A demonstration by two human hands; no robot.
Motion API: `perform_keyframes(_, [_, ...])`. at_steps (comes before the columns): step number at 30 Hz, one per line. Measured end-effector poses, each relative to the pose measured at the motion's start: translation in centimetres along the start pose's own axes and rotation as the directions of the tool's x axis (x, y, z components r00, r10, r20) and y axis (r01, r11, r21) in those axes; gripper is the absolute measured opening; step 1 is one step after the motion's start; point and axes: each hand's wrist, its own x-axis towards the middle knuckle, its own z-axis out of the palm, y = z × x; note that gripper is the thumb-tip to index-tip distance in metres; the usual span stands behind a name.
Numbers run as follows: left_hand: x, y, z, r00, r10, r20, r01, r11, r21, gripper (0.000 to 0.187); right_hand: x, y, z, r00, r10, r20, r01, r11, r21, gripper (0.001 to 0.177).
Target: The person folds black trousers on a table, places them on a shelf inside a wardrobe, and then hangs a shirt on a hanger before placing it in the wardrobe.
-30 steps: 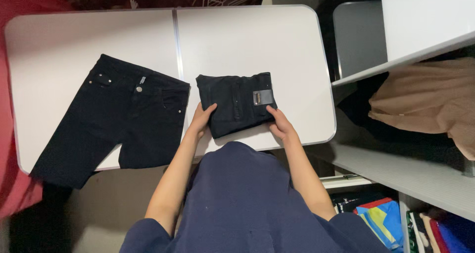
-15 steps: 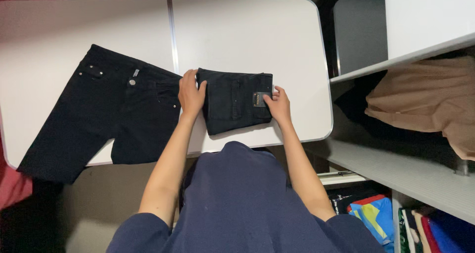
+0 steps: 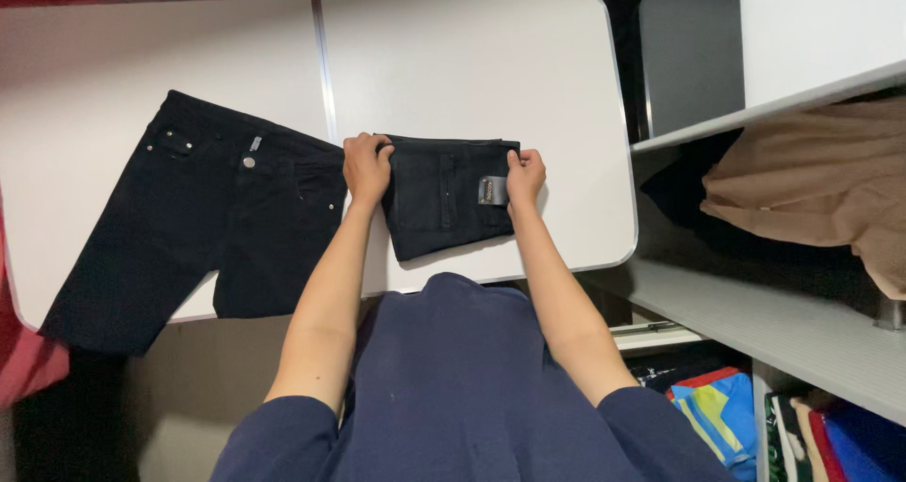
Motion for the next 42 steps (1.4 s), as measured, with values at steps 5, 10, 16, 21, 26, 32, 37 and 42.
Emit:
perform_keyframes(5, [0.0,0.4,-0.2,0.999,-0.050,0.018,0.050,0.999,0.001,0.009,1.0,2.6,1.0,0.998,0.057,0.033,-0.065,0.952,0.300,0.014])
perform_keyframes(10, [-0.6,2.6,-1.0,1.000,-0.008,0.010,0.006,0.988,0.155,0.022,-0.1,-0.2,-1.1,0.998,0.025,0.062,-0.032,0.994,0.107,0.012])
perform_keyframes(16, [-5.6,7.9,0.0,0.981,0.175,0.090,-0.191,0.953,0.233,0.052,-5.7,-5.9,-1.1,0.911,-0.402,0.089,0.408,0.852,-0.328,0.043])
perform_keyframes(21, [-7.4,7.0,1.9,0.936,0.241,0.257,-0.313,0.904,0.291,0.066,-10.0,-6.7,1.8,0.686,-0.488,0.540,0.727,0.495,-0.476,0.063])
perform_keyframes(26, [-7.2,6.2,2.5,0.938,0.214,0.274,-0.299,0.899,0.319,0.066,-9.5,-5.1,2.0,0.653,-0.481,0.585,0.753,0.333,-0.568,0.068])
perform_keyframes(32, [-7.1,5.8,2.4,0.942,0.225,0.249,-0.299,0.899,0.319,0.068,-8.6,-4.3,1.6,0.688,-0.460,0.561,0.725,0.460,-0.512,0.085])
perform_keyframes(37, [-6.6,4.4,1.6,0.929,0.263,0.262,-0.336,0.895,0.293,0.071,-8.7,-5.8,-0.2,0.703,-0.329,0.630,0.711,0.328,-0.622,0.084])
perform_keyframes(42, [-5.8,3.5,1.1,0.919,0.270,0.289,-0.359,0.875,0.325,0.075,-9.2,-6.9,-2.5,0.646,-0.362,0.672,0.763,0.278,-0.584,0.079])
